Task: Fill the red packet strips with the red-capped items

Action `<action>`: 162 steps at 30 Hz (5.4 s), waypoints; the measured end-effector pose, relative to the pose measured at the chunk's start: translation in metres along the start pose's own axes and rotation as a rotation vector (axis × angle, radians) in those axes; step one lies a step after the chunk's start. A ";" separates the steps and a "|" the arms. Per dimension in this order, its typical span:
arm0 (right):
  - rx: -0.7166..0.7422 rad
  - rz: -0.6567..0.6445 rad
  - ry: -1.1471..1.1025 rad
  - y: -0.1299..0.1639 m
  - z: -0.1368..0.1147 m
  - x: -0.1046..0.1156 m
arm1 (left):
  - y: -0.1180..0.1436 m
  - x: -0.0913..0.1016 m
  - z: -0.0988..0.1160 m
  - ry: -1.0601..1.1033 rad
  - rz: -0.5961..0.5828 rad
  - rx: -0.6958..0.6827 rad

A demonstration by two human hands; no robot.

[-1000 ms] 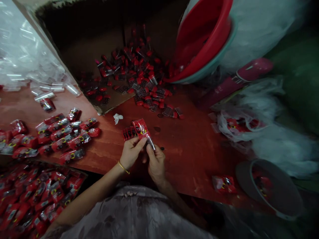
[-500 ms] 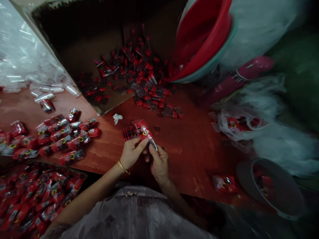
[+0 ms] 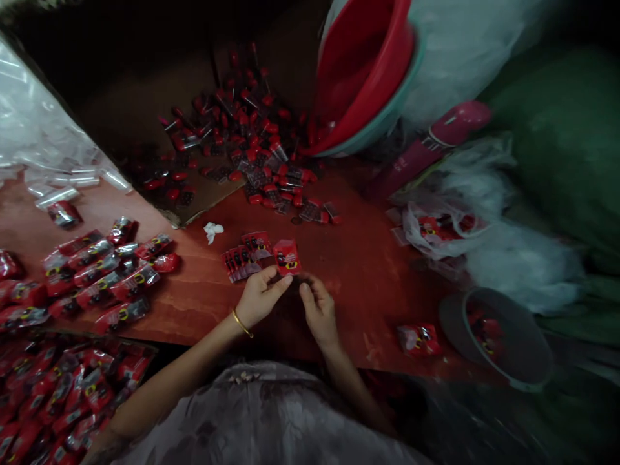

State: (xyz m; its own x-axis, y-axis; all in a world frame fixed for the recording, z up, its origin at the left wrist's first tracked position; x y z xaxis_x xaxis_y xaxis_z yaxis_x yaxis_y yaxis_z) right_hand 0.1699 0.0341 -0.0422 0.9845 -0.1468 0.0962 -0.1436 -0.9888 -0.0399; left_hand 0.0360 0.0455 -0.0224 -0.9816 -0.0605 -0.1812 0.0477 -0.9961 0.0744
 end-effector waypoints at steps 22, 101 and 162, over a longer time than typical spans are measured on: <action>0.595 -0.231 0.345 -0.019 -0.020 0.007 | 0.014 -0.012 -0.009 -0.735 -0.147 -0.507; 0.572 -0.055 0.516 -0.008 -0.017 0.012 | 0.003 -0.013 0.002 -0.805 -0.130 -0.442; -0.163 -0.189 0.043 -0.005 0.017 0.005 | 0.007 -0.014 -0.003 -0.885 -0.109 -0.532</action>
State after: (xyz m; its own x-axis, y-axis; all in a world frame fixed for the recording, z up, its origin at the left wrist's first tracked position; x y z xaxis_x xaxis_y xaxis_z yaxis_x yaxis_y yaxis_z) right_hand 0.1778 0.0390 -0.0588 0.9907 0.0435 0.1288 0.0248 -0.9894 0.1430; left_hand 0.0509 0.0387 -0.0220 -0.7599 -0.1136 0.6400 -0.1849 -0.9062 -0.3803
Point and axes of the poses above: each hand's wrist, its own y-axis away from the middle knuckle, its own x-axis out of the back of the hand, z = x × y, the point moved 8 cm from there along -y, towards the middle knuckle, and after that the axes turned 7 degrees about z, right-handed, at the moved point
